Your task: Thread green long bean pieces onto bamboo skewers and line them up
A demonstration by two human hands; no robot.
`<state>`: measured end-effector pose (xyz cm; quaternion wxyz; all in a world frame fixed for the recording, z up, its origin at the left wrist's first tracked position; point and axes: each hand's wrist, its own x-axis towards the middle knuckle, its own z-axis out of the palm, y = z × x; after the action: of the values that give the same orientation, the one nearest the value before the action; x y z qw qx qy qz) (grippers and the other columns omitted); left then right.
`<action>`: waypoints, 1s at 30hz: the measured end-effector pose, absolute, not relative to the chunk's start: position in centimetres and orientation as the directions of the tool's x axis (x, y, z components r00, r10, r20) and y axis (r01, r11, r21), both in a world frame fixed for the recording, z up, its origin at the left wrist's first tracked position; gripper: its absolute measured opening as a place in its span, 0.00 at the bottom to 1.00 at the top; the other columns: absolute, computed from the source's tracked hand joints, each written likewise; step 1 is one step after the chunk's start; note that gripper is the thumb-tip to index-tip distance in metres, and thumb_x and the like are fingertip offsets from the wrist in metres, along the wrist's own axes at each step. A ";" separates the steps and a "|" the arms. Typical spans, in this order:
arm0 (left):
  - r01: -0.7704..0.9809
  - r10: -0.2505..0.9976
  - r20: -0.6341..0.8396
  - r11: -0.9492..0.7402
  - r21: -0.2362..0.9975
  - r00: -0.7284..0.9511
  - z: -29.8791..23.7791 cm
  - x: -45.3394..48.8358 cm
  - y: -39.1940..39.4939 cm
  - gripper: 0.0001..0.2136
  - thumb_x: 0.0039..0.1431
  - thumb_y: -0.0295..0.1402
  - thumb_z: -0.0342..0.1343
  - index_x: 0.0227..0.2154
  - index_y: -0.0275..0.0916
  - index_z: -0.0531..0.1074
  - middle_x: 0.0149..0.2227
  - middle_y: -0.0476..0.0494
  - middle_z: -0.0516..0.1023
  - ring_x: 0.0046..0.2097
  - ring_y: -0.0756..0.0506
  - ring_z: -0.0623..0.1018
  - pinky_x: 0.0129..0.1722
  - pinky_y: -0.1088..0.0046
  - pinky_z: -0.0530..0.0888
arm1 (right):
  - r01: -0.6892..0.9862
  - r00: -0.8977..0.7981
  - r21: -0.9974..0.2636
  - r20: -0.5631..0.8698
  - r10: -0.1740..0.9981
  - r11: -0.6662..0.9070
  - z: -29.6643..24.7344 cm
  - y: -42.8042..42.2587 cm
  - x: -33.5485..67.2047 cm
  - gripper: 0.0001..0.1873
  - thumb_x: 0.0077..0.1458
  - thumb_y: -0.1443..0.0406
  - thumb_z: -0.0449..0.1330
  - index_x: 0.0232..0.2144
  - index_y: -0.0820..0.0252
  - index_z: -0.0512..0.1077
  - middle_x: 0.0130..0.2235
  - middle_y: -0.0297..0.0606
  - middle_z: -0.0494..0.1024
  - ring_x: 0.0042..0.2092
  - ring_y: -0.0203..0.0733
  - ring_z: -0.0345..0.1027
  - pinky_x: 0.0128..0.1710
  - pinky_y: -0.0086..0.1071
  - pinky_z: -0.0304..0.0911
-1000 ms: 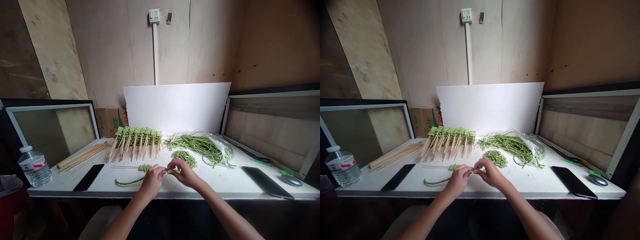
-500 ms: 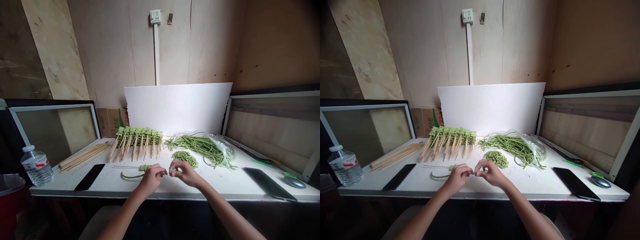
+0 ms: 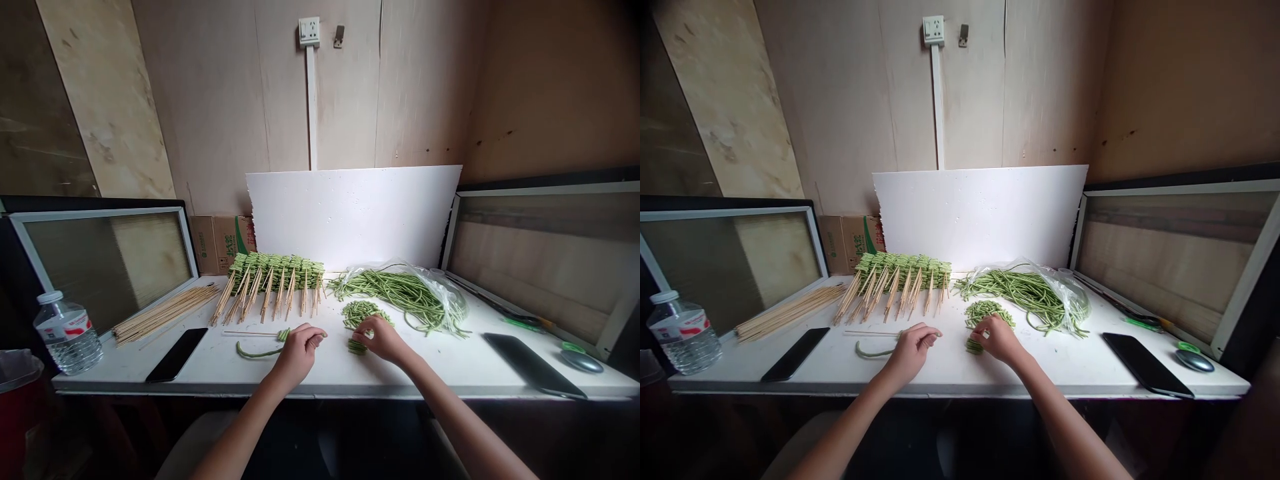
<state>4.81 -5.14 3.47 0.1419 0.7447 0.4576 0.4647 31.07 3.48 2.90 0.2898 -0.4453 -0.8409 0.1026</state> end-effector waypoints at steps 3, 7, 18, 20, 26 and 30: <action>0.570 0.826 0.540 -0.523 0.633 0.159 3.4 4.8 -5.1 0.14 0.71 0.33 0.50 0.43 0.40 0.82 0.39 0.41 0.78 0.39 0.44 0.78 0.41 0.68 0.74 | 0.691 -0.448 -0.430 0.376 0.811 0.581 2.7 3.6 31.2 0.11 0.59 0.57 0.64 0.32 0.55 0.84 0.36 0.42 0.84 0.43 0.52 0.73 0.45 0.41 0.65; 0.563 0.820 0.539 -0.542 0.624 0.193 3.0 4.9 -5.1 0.16 0.72 0.31 0.45 0.48 0.42 0.81 0.43 0.40 0.74 0.43 0.45 0.78 0.47 0.67 0.75 | 0.648 -0.436 -0.495 0.381 0.815 0.579 3.1 3.7 31.0 0.16 0.64 0.57 0.59 0.35 0.58 0.84 0.35 0.45 0.83 0.39 0.50 0.74 0.41 0.41 0.67; 0.499 0.784 0.608 -0.579 0.645 0.124 2.7 5.9 -4.8 0.13 0.60 0.23 0.62 0.47 0.41 0.78 0.39 0.45 0.79 0.41 0.45 0.79 0.42 0.70 0.76 | 0.270 -0.585 -0.701 0.425 0.691 0.660 5.4 -0.8 27.3 0.19 0.63 0.49 0.63 0.44 0.56 0.82 0.42 0.43 0.83 0.41 0.46 0.76 0.37 0.34 0.68; 0.508 0.792 0.596 -0.571 0.644 0.135 3.0 5.8 -4.9 0.12 0.58 0.23 0.65 0.45 0.40 0.79 0.38 0.45 0.80 0.40 0.45 0.79 0.41 0.71 0.75 | 0.237 -0.570 -0.674 0.486 0.662 0.699 5.4 -1.2 26.7 0.18 0.65 0.50 0.61 0.41 0.56 0.82 0.40 0.42 0.83 0.39 0.44 0.74 0.37 0.35 0.67; 0.555 0.803 0.578 -0.549 0.624 0.145 4.1 5.1 -5.4 0.06 0.64 0.28 0.62 0.42 0.40 0.81 0.39 0.43 0.82 0.39 0.44 0.80 0.40 0.70 0.75 | 0.256 -0.496 -0.640 0.556 0.667 0.724 5.7 -0.9 27.0 0.16 0.66 0.52 0.60 0.41 0.55 0.81 0.40 0.43 0.82 0.39 0.44 0.72 0.36 0.35 0.66; 0.564 0.776 0.610 -0.580 0.588 0.161 4.4 5.3 -5.8 0.06 0.66 0.28 0.59 0.41 0.40 0.81 0.38 0.43 0.82 0.39 0.44 0.80 0.40 0.70 0.74 | 0.262 -0.532 -0.572 0.587 0.611 0.777 6.0 -1.5 26.8 0.15 0.65 0.51 0.62 0.42 0.53 0.81 0.37 0.41 0.80 0.40 0.45 0.70 0.36 0.35 0.65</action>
<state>5.30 -5.79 4.38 0.1122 0.7537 0.4446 0.4709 26.81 -1.46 5.96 0.4099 -0.2570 -0.8489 0.2126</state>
